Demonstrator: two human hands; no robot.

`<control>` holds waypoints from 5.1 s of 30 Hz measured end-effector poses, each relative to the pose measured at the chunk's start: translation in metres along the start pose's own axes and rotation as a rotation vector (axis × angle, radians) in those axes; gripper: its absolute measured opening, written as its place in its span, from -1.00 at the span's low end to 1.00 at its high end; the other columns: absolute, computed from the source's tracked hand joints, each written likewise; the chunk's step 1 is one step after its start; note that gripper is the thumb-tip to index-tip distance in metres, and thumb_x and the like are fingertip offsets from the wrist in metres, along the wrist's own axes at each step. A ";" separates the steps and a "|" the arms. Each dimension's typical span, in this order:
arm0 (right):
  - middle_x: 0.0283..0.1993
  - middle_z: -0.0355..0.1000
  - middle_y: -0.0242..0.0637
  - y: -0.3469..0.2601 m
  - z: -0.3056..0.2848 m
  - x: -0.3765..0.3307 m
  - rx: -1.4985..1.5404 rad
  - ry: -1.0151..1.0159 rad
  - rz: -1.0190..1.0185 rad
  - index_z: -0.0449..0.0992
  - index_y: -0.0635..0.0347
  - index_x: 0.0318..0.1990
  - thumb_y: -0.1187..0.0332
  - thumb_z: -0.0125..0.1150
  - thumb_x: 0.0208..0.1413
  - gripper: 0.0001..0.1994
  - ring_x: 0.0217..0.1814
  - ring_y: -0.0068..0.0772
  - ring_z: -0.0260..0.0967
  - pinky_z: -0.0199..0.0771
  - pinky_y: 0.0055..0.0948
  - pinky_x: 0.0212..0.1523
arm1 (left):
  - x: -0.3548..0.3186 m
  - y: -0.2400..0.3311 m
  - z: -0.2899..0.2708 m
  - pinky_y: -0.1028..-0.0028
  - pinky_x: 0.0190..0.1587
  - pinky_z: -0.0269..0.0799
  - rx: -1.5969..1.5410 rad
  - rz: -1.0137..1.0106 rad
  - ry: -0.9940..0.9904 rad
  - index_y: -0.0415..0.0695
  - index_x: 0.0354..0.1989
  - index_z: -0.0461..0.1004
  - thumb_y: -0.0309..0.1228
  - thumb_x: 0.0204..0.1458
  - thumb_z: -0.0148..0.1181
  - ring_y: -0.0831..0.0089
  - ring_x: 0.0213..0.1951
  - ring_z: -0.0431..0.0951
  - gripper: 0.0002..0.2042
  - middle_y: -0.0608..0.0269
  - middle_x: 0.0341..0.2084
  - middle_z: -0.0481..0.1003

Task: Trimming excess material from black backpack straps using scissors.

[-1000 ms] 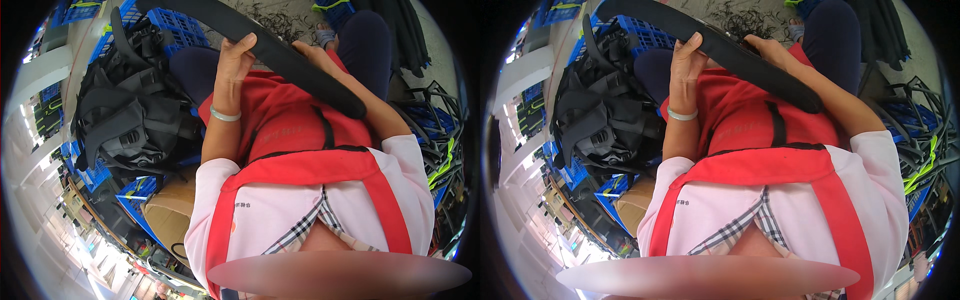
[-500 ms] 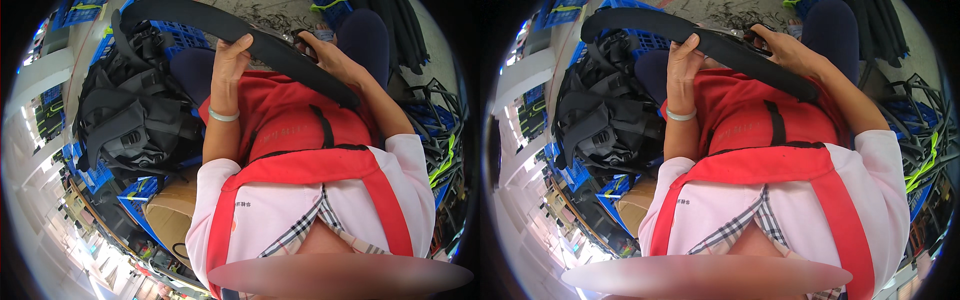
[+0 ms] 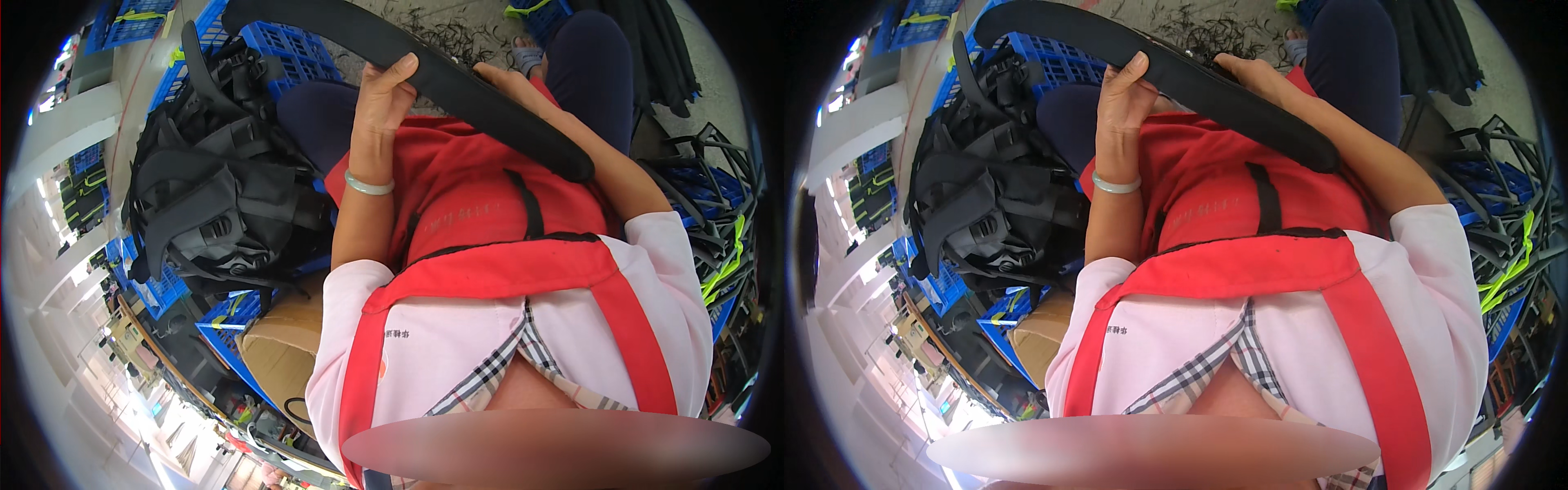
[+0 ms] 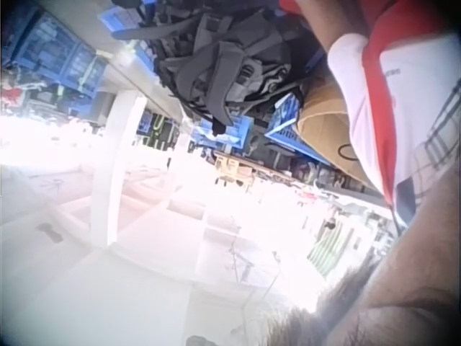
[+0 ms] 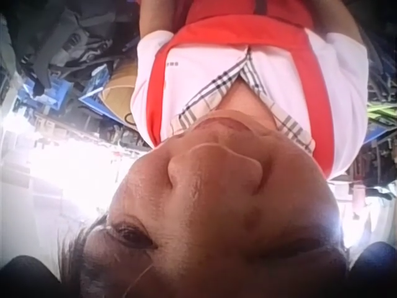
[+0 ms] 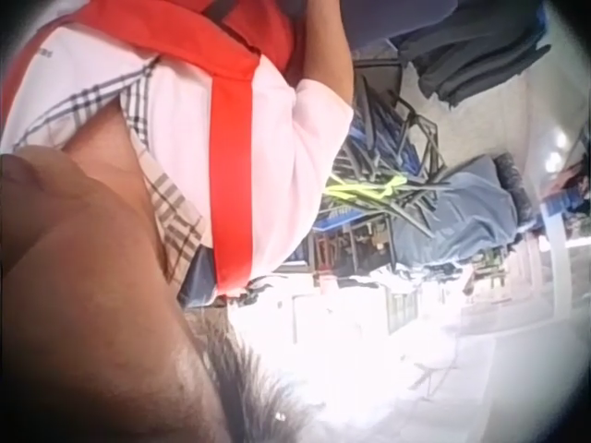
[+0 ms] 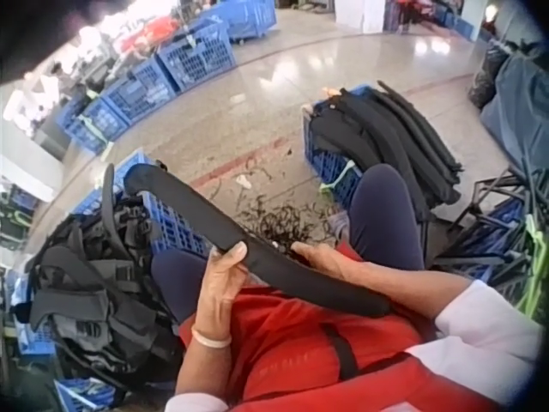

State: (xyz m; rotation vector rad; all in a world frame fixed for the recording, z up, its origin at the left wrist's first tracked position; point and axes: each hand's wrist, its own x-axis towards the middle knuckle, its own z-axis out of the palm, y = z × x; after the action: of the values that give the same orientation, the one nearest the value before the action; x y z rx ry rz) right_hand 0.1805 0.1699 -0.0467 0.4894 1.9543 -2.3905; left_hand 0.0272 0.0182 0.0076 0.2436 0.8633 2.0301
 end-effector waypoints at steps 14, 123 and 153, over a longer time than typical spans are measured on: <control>-0.23 0.45 -0.14 -0.171 -0.050 -0.022 -1.109 -0.113 -0.230 0.29 0.19 -0.08 0.39 0.33 -0.24 -0.51 -0.11 0.03 0.38 0.38 -0.22 -0.13 | 0.057 0.003 0.091 0.56 -0.12 0.37 0.864 -0.542 -0.607 -0.26 -0.03 0.45 -0.27 -0.01 0.20 0.55 -0.21 0.50 -0.60 0.22 -0.25 0.53; -0.46 0.23 -0.59 -0.107 0.019 0.057 -0.141 -0.017 -0.319 0.35 0.18 -0.32 0.40 0.32 -0.01 -0.78 -0.42 -0.78 0.13 0.16 -0.66 -0.40 | 0.026 0.126 0.029 0.42 -0.16 0.36 1.403 1.080 0.344 -0.16 -0.21 0.48 -0.54 -0.17 0.28 0.38 -0.24 0.43 -0.72 0.26 -0.35 0.46; -0.45 0.27 -0.60 -0.068 0.020 0.080 -0.156 0.073 -0.368 0.39 0.12 -0.34 0.37 0.31 0.02 -0.83 -0.42 -0.79 0.17 0.15 -0.73 -0.40 | 0.023 0.042 -0.015 0.60 -0.32 0.43 0.696 0.263 0.136 -0.27 -0.35 0.55 -0.62 -0.13 0.32 0.56 -0.42 0.52 -0.86 0.30 -0.45 0.55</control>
State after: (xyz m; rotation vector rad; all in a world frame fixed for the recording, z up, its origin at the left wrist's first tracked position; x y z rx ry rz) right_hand 0.0853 0.1800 0.0012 0.2292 2.4260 -2.4111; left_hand -0.0208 0.0138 0.0212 0.6330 1.6841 1.9224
